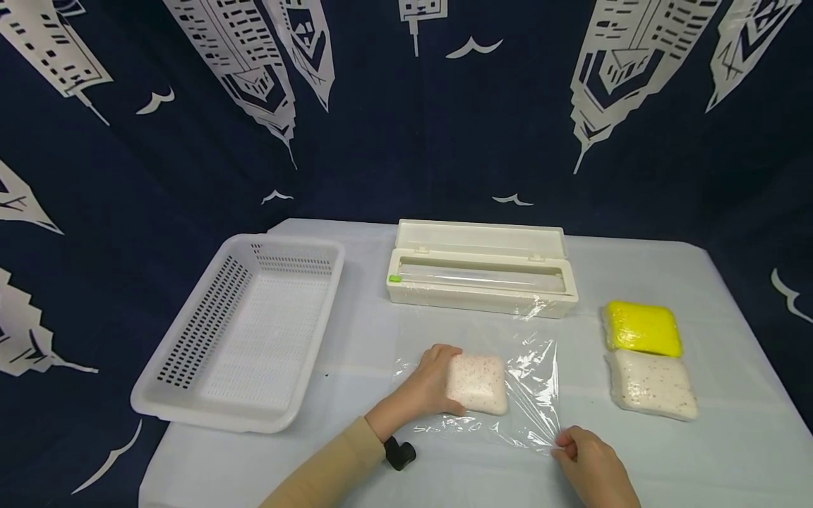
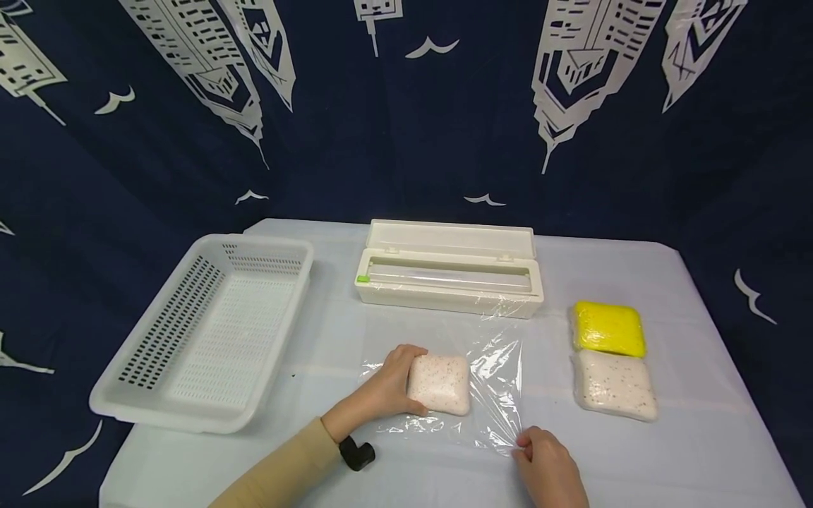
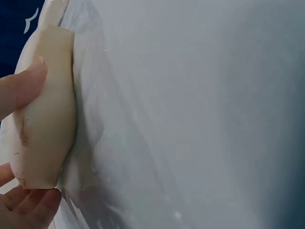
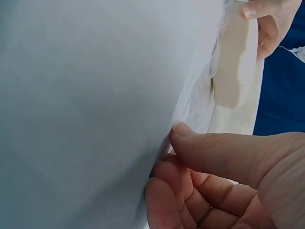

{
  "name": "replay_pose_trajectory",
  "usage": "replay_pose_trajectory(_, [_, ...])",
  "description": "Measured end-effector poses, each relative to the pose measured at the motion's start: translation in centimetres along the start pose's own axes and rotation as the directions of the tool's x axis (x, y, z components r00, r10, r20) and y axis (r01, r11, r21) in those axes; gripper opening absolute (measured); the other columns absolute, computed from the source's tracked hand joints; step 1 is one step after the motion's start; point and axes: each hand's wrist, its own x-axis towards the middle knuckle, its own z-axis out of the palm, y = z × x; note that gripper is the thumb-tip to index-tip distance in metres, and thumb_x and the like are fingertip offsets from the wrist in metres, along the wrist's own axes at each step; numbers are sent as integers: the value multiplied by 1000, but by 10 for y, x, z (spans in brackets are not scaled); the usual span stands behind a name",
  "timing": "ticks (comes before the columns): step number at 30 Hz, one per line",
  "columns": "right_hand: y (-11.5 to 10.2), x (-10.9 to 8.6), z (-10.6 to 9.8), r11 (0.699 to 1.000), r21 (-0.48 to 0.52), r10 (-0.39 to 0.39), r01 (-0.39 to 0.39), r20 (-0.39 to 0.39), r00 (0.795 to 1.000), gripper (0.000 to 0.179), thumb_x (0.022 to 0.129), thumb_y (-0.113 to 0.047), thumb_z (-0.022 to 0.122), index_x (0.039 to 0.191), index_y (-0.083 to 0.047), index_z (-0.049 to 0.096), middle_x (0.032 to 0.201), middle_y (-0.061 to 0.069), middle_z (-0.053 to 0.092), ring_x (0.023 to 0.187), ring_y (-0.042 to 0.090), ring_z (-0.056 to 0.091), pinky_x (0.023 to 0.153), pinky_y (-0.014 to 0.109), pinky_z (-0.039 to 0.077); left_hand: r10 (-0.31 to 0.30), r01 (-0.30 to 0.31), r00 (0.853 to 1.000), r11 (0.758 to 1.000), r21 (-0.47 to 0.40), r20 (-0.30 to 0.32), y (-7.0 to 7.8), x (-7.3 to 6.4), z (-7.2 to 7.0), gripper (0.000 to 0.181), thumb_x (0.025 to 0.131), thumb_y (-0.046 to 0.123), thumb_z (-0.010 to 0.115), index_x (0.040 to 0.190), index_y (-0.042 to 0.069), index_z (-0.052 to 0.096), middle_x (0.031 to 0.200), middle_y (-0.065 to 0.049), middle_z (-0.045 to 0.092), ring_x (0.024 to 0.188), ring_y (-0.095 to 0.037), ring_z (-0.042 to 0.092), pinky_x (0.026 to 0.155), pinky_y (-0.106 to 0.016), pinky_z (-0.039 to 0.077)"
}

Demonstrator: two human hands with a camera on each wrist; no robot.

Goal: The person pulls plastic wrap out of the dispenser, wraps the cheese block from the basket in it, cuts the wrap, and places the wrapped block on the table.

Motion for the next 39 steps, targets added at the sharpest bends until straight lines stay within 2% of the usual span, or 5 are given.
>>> replay_pose_trajectory(6, [-1, 0, -1, 1000, -1, 6, -6, -13, 1000, 12, 83, -7, 73, 90, -1, 65, 74, 1, 56, 67, 16, 51, 59, 31, 42, -12, 12, 1000, 999, -34, 4, -4, -11, -9, 114, 66, 24, 93, 155, 10, 24, 152, -15, 31, 139, -30, 37, 110, -44, 42])
replay_pose_trajectory(15, [-5, 0, 1, 1000, 11, 18, -18, 0, 1000, 14, 86, -11, 72, 92, 1, 66, 74, 1, 58, 67, 16, 52, 60, 32, 45, -1, 2, 999, 999, 42, -34, -30, -51, -47, 68, 69, 15, 89, 127, 8, 55, 128, -7, 47, 124, -26, 43, 103, -43, 45])
replay_pose_trajectory(25, [-2, -2, -4, 998, -18, -55, 55, -32, 998, 18, 91, -13, 64, 93, 5, 67, 74, 1, 61, 68, 15, 53, 61, 31, 47, 2, -19, 995, 987, 163, 104, -54, -81, -38, 37, 67, 18, 91, 90, 18, 62, 95, 6, 49, 93, -10, 40, 81, -23, 44])
replay_pose_trajectory(33, [1, -4, -8, 998, 17, -63, 63, -6, 998, 27, 86, -21, 75, 97, 3, 70, 79, 0, 64, 73, 12, 57, 64, 26, 50, 3, -10, 996, 996, 84, 84, -60, -85, -39, 19, 75, 12, 84, 81, 19, 67, 92, 8, 53, 89, -9, 41, 76, -21, 43])
replay_pose_trajectory(39, [3, -6, -10, 994, -9, -109, 109, -7, 994, 21, 78, -8, 80, 97, -2, 72, 83, -1, 64, 76, 12, 58, 64, 24, 50, 44, -48, 998, 994, 95, 38, -64, -86, -38, 16, 81, 9, 79, 74, 18, 68, 88, 9, 52, 85, -7, 42, 71, -19, 41])
